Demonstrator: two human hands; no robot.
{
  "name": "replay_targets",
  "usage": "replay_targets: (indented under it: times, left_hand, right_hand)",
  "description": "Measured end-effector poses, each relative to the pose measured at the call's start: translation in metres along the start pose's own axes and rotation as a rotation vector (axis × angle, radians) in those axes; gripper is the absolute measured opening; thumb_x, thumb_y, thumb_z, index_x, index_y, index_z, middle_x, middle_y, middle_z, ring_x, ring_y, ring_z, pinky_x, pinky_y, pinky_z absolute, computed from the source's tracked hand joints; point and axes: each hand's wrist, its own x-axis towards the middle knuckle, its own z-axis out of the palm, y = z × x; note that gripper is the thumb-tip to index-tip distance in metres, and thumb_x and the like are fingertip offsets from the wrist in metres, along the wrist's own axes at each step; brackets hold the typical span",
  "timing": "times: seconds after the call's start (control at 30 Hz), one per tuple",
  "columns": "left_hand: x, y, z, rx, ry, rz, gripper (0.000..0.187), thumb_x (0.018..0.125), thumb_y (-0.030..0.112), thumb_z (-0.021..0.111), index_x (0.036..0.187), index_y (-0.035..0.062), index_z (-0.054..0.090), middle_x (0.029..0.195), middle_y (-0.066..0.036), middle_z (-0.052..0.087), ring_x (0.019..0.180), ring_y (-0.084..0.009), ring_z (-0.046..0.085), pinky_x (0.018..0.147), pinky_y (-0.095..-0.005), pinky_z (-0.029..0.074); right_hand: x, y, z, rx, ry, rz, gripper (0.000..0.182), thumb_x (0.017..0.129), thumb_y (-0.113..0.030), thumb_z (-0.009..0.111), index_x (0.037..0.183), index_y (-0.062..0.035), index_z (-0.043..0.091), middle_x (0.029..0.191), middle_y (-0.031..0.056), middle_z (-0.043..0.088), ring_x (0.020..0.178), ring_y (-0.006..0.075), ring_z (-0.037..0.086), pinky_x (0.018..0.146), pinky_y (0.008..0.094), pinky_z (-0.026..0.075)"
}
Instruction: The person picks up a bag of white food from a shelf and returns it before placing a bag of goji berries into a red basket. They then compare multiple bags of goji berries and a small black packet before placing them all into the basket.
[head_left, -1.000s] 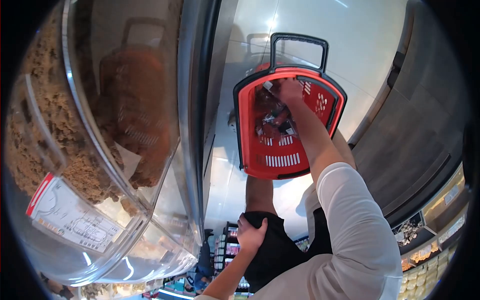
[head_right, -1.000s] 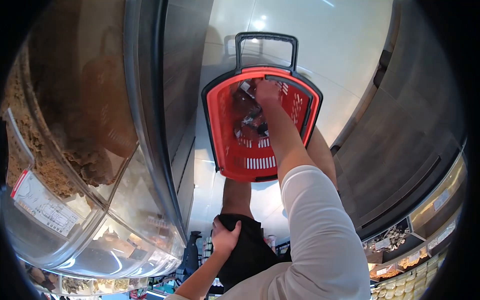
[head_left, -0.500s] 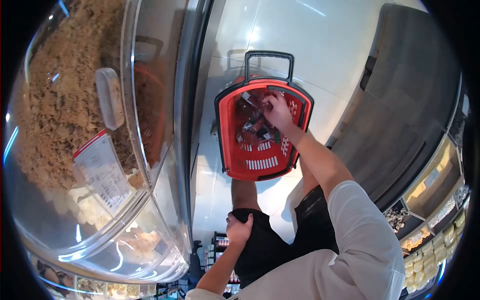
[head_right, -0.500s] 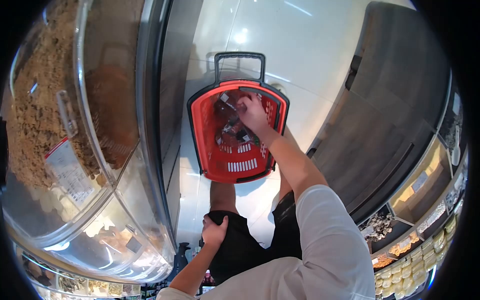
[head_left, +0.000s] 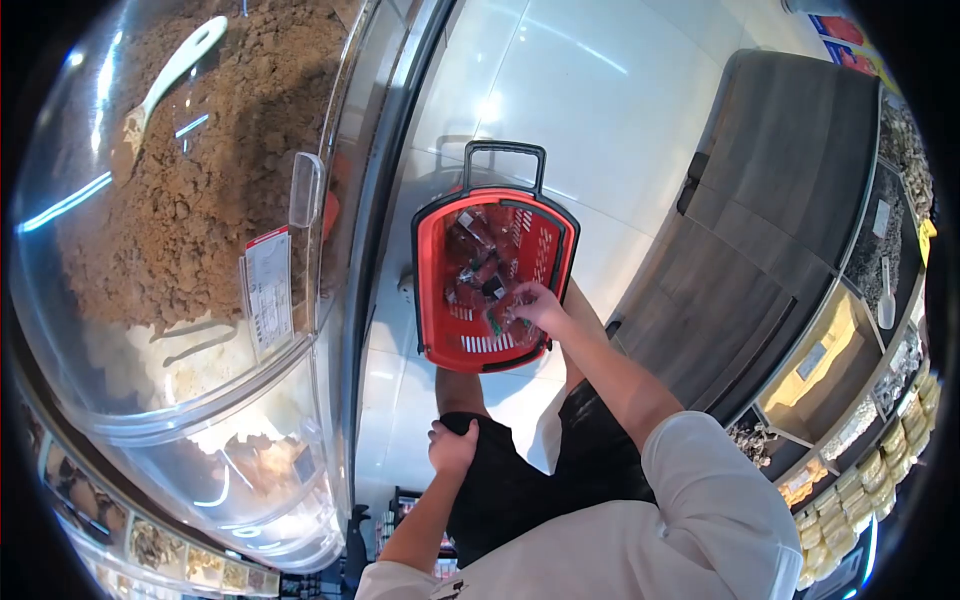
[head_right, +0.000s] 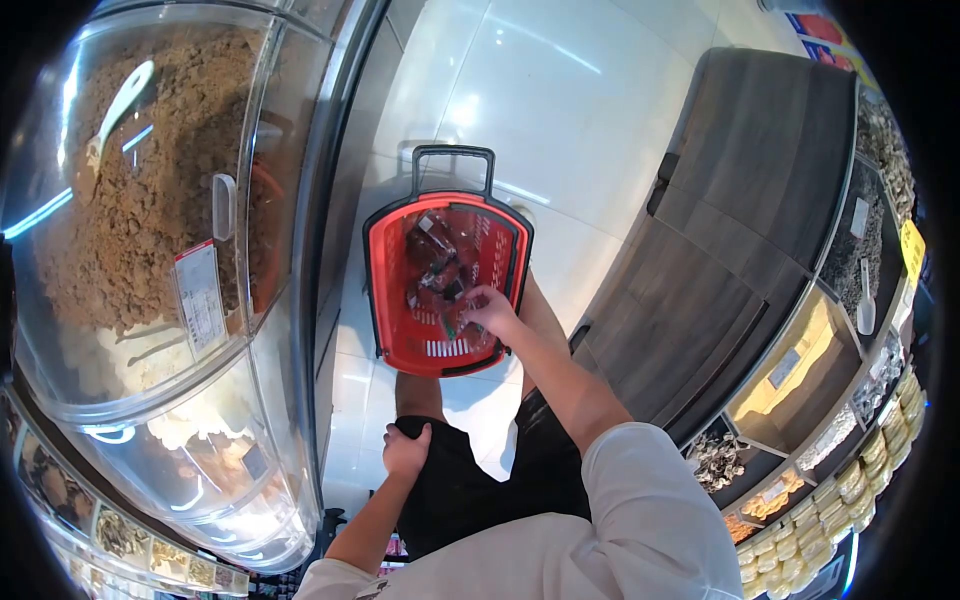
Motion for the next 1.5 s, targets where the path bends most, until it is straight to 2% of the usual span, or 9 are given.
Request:
replay_targets:
  times: [0.37,0.47,0.6,0.63,0.93,1.17,1.23,1.4,1.5]
  left_hand:
    - [-0.008,0.012,-0.020,-0.020,0.066,0.004,0.089,0.078,0.062,0.071,0.129,-0.0077,0.047,0.121,-0.030,0.059,0.113,-0.0440,0.062,0.097,-0.0467,0.052]
    - [-0.014,0.015,-0.043,-0.271,0.243,0.469,0.073,0.087,0.042,0.073,0.140,0.0000,0.047,0.134,-0.026,0.056,0.125,-0.0393,0.055,0.107,-0.0443,0.046]
    - [-0.123,0.054,-0.162,-1.499,-0.649,0.330,0.060,0.105,0.046,0.045,0.150,0.0071,0.038,0.146,-0.016,0.051,0.132,-0.0317,0.052,0.110,-0.0455,0.042]
    - [-0.152,0.053,-0.183,-1.553,-0.734,0.409,0.065,0.104,0.059,0.037,0.147,0.0100,0.042,0.145,-0.011,0.053,0.132,-0.0307,0.053,0.112,-0.0494,0.041]
    - [-0.364,0.053,-0.261,-1.528,-1.122,1.173,0.094,0.089,0.070,0.057,0.155,0.0081,0.033,0.150,-0.016,0.047,0.133,-0.0372,0.052,0.110,-0.0602,0.042]
    - [-0.417,0.036,-0.258,-1.655,-0.975,1.241,0.072,0.097,0.047,0.060,0.152,0.0050,0.037,0.147,-0.018,0.052,0.133,-0.0378,0.052,0.114,-0.0530,0.039]
    - [-0.449,0.028,-0.269,-1.646,-0.928,1.289,0.072,0.098,0.045,0.059,0.152,0.0034,0.036,0.147,-0.017,0.051,0.131,-0.0384,0.054,0.112,-0.0536,0.042]
    - [-0.497,0.002,-0.274,-1.826,-0.836,1.457,0.068,0.098,0.039,0.059,0.153,0.0087,0.033,0.145,-0.016,0.051,0.128,-0.0374,0.057,0.109,-0.0545,0.045]
    - [-0.478,-0.029,-0.263,-1.858,-0.800,1.539,0.066,0.098,0.036,0.059,0.154,0.0117,0.032,0.148,-0.015,0.049,0.129,-0.0366,0.056,0.108,-0.0556,0.046]
  right_hand:
    - [-0.118,-0.070,-0.003,0.184,-0.301,0.192,0.046,0.078,-0.005,0.077,0.120,-0.0029,0.059,0.108,0.0087,0.066,0.096,0.0189,0.065,0.081,0.0348,0.056]
    - [-0.168,-0.128,-0.008,0.350,-0.486,0.167,0.038,0.085,0.000,0.071,0.121,-0.0041,0.059,0.119,0.0083,0.064,0.107,0.0204,0.064,0.091,0.0362,0.055]
    - [-0.261,-0.215,-0.023,0.450,-0.679,0.053,0.041,0.085,-0.003,0.074,0.123,-0.0046,0.059,0.117,0.0082,0.062,0.111,0.0185,0.062,0.096,0.0345,0.051]
    - [-0.283,-0.237,-0.025,0.451,-0.708,0.022,0.041,0.086,-0.002,0.073,0.124,-0.0045,0.059,0.118,0.0079,0.061,0.112,0.0186,0.061,0.097,0.0346,0.051]
    - [-0.452,-0.379,-0.048,0.135,-0.891,-0.359,0.046,0.087,-0.001,0.072,0.130,-0.0050,0.057,0.123,0.0059,0.060,0.120,0.0201,0.058,0.103,0.0378,0.048]
    - [-0.550,-0.451,-0.067,-0.135,-0.935,-0.649,0.047,0.087,-0.005,0.071,0.132,-0.0039,0.057,0.142,0.0116,0.055,0.132,0.0215,0.050,0.111,0.0373,0.040]
    - [-0.565,-0.461,-0.065,-0.281,-0.931,-0.904,0.041,0.086,-0.005,0.072,0.124,-0.0051,0.056,0.148,0.0153,0.050,0.136,0.0240,0.048,0.113,0.0388,0.037]
    - [-0.585,-0.468,-0.028,-0.227,-1.010,-0.812,0.040,0.083,-0.001,0.073,0.116,-0.0068,0.051,0.148,0.0187,0.049,0.135,0.0258,0.048,0.115,0.0410,0.035]
    - [-0.587,-0.465,0.011,-0.416,-0.995,-1.011,0.039,0.081,-0.003,0.076,0.114,-0.0067,0.057,0.146,0.0152,0.051,0.134,0.0260,0.048,0.113,0.0409,0.036]
